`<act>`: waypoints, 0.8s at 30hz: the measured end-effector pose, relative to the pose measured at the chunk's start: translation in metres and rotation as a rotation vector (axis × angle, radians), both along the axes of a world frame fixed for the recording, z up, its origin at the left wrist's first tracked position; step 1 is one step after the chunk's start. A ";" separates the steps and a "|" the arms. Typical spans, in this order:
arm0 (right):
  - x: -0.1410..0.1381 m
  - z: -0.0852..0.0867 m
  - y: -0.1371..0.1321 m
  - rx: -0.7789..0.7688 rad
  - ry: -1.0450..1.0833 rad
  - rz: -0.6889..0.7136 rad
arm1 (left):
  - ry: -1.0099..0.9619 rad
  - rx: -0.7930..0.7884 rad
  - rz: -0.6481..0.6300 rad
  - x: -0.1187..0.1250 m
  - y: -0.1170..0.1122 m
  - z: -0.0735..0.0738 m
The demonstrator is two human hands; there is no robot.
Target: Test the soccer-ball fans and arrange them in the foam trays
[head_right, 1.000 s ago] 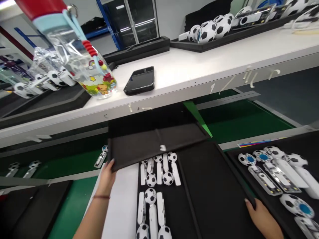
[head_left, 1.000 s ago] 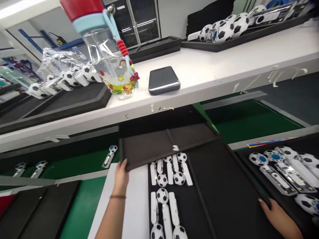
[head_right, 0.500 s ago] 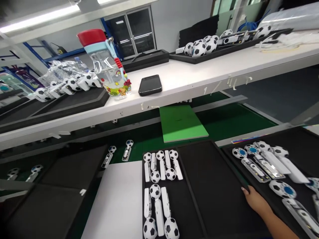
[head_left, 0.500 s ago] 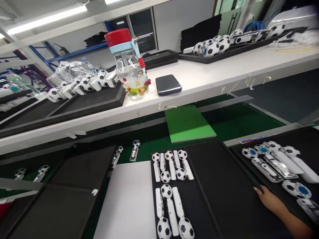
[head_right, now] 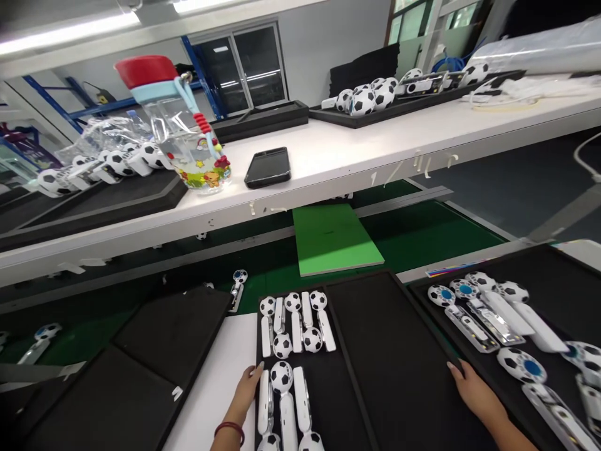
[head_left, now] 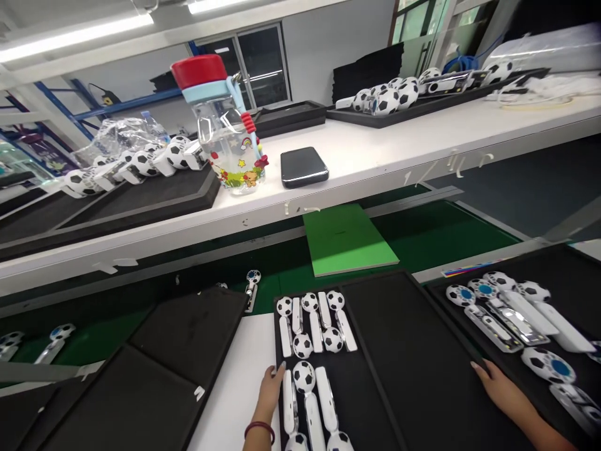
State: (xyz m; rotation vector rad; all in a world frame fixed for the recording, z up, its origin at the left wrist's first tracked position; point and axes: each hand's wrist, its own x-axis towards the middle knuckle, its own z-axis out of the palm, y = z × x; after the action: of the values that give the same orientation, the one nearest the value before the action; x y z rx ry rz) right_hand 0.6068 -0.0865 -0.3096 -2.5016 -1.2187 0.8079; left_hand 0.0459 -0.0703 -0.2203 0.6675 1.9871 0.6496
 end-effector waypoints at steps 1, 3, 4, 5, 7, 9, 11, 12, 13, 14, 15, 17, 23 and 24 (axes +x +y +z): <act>0.000 0.001 -0.002 0.009 0.017 -0.008 | -0.060 -0.022 0.001 0.003 0.004 -0.003; 0.000 0.005 -0.004 0.033 0.034 -0.035 | -0.182 -0.069 -0.002 0.003 0.006 -0.003; 0.000 0.008 -0.005 0.044 0.041 -0.050 | -0.237 -0.083 0.000 0.003 0.006 -0.001; 0.000 0.012 -0.006 0.052 0.049 -0.061 | -0.281 -0.081 0.006 0.003 0.005 0.000; 0.000 0.023 -0.005 0.079 0.063 -0.087 | -0.328 -0.037 0.037 0.008 0.004 0.001; 0.003 0.036 -0.004 0.121 0.069 -0.110 | -0.332 0.028 0.077 0.018 0.001 0.000; 0.006 0.051 -0.002 0.166 0.062 -0.129 | -0.321 0.073 0.111 0.029 -0.002 0.001; 0.007 0.060 -0.001 0.185 0.052 -0.134 | -0.312 0.087 0.125 0.033 -0.004 0.003; 0.008 0.069 0.000 0.202 0.036 -0.141 | -0.303 0.099 0.139 0.036 -0.005 0.007; 0.008 0.080 0.002 0.217 0.021 -0.153 | -0.296 0.108 0.150 0.038 -0.005 0.011; 0.007 0.092 0.005 0.227 0.010 -0.168 | -0.288 0.116 0.160 0.038 -0.003 0.017; 0.005 0.119 0.012 0.226 0.002 -0.208 | -0.273 0.132 0.173 0.037 0.007 0.030; 0.011 0.188 0.067 0.209 -0.048 -0.210 | -0.247 0.227 0.132 0.034 0.082 0.066; 0.014 0.192 0.081 0.212 -0.059 -0.199 | -0.238 0.240 0.126 0.036 0.098 0.067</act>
State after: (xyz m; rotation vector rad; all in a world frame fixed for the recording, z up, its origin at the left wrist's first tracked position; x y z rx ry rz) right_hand 0.6210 -0.0057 -0.1179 -2.4379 -0.9943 0.5298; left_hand 0.0819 0.0275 -0.1533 0.5797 1.7557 1.0084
